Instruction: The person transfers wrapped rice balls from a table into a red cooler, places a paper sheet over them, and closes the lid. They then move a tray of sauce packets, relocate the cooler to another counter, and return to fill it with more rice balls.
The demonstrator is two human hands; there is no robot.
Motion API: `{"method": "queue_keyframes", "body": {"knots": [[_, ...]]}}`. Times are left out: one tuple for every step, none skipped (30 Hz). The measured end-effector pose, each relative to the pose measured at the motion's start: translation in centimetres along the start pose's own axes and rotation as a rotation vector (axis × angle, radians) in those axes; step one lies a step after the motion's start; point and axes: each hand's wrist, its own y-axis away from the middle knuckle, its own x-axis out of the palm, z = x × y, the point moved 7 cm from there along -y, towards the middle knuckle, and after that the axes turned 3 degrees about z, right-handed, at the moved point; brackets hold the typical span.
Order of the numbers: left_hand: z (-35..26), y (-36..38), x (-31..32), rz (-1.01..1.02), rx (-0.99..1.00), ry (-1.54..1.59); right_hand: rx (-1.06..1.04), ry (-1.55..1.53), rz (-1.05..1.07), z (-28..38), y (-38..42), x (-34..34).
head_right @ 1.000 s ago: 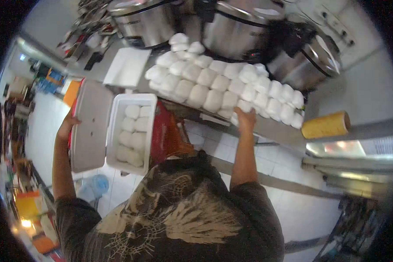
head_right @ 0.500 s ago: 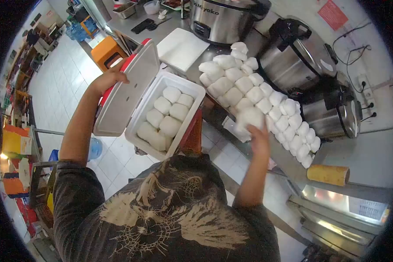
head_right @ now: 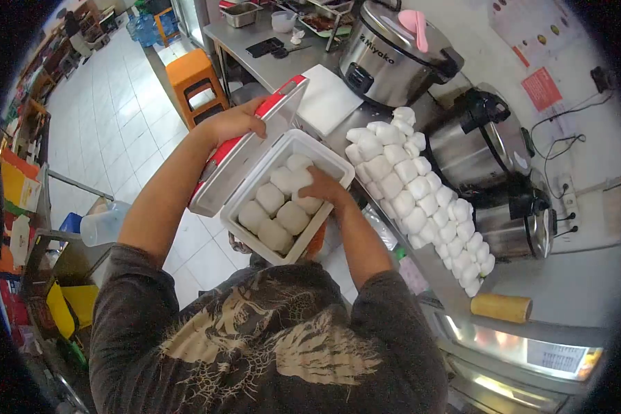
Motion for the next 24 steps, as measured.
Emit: {"method": "queue_keyframes", "body": {"knots": [[-0.1,0.1,-0.1,0.001,-0.016,0.004,0.020,-0.051,-0.046,-0.2,0.8,-1.1],[0.0,0.0,-0.2,0.005,-0.031,0.007,0.040,-0.104,-0.094,-0.5,1.4,-2.1],[0.0,0.0,-0.2,0.012,-0.036,0.030,0.057,-0.020,-0.121,-0.7,1.3,-3.1],[0.1,0.1,-0.1,0.021,-0.041,0.051,0.074,0.062,-0.150,-0.7,0.8,-4.5],[0.1,0.1,0.0,0.032,-0.047,0.069,0.093,0.142,-0.180,-0.9,0.4,-5.4],[0.2,-0.1,-0.1,0.022,-0.037,0.053,0.059,0.270,-0.152,-1.9,-0.6,-4.8],[0.6,-0.3,-0.3,0.014,-0.025,0.035,0.027,0.397,-0.127,-4.1,-2.2,-3.6],[0.7,-0.6,-0.4,0.007,-0.012,0.017,-0.004,0.523,-0.101,-5.3,-3.0,-2.9],[0.5,-0.2,-0.1,0.008,-0.024,0.053,0.044,0.561,-0.035,-5.6,-3.0,-2.5],[0.1,0.2,-0.1,-0.004,-0.027,0.027,0.090,0.597,0.032,-5.8,-3.0,-1.8],[-0.3,0.5,-0.3,-0.016,-0.031,-0.001,0.135,0.629,0.100,-6.0,-3.1,-0.8],[-0.6,0.8,-0.3,-0.024,-0.035,-0.030,0.124,0.676,0.030,-4.8,-2.8,-0.7],[0.1,0.5,-0.9,-0.105,0.010,-0.086,0.127,0.721,-0.050,-2.9,-1.7,-1.1],[1.2,0.0,-1.4,-0.095,-0.002,-0.114,0.154,0.763,-0.142,-1.5,0.1,-1.9],[1.4,0.0,-1.2,-0.054,-0.026,-0.079,0.130,0.723,-0.313,-0.4,2.0,-2.3],[1.5,-0.1,-1.0,-0.013,-0.052,-0.045,0.111,0.690,-0.484,0.5,3.9,-3.2],[0.9,-0.1,-0.4,-0.045,0.013,0.016,0.108,0.610,-0.498,1.6,6.2,-4.6],[0.3,0.2,-0.2,-0.035,-0.022,0.042,0.093,0.528,-0.503,2.0,8.3,-5.6],[1.3,-0.5,-0.8,-0.020,-0.082,0.011,0.089,0.448,-0.722,0.5,10.7,-7.5],[-0.2,-0.1,0.1,-0.048,0.007,0.027,0.073,0.370,-0.933,-1.6,13.3,-9.1],[-0.7,0.3,0.6,-0.066,-0.034,0.080,0.047,0.292,-1.139,-3.8,15.9,-10.4],[-1.1,0.7,0.9,-0.095,-0.071,0.133,0.265,0.231,-1.245,-8.1,18.8,-11.3],[-1.5,0.9,1.2,-0.096,-0.087,0.131,0.483,0.222,-1.348,-10.5,22.4,-12.5],[-1.7,1.0,1.5,-0.096,-0.102,0.129,0.621,0.225,-1.449,-13.2,25.9,-12.6]]}}
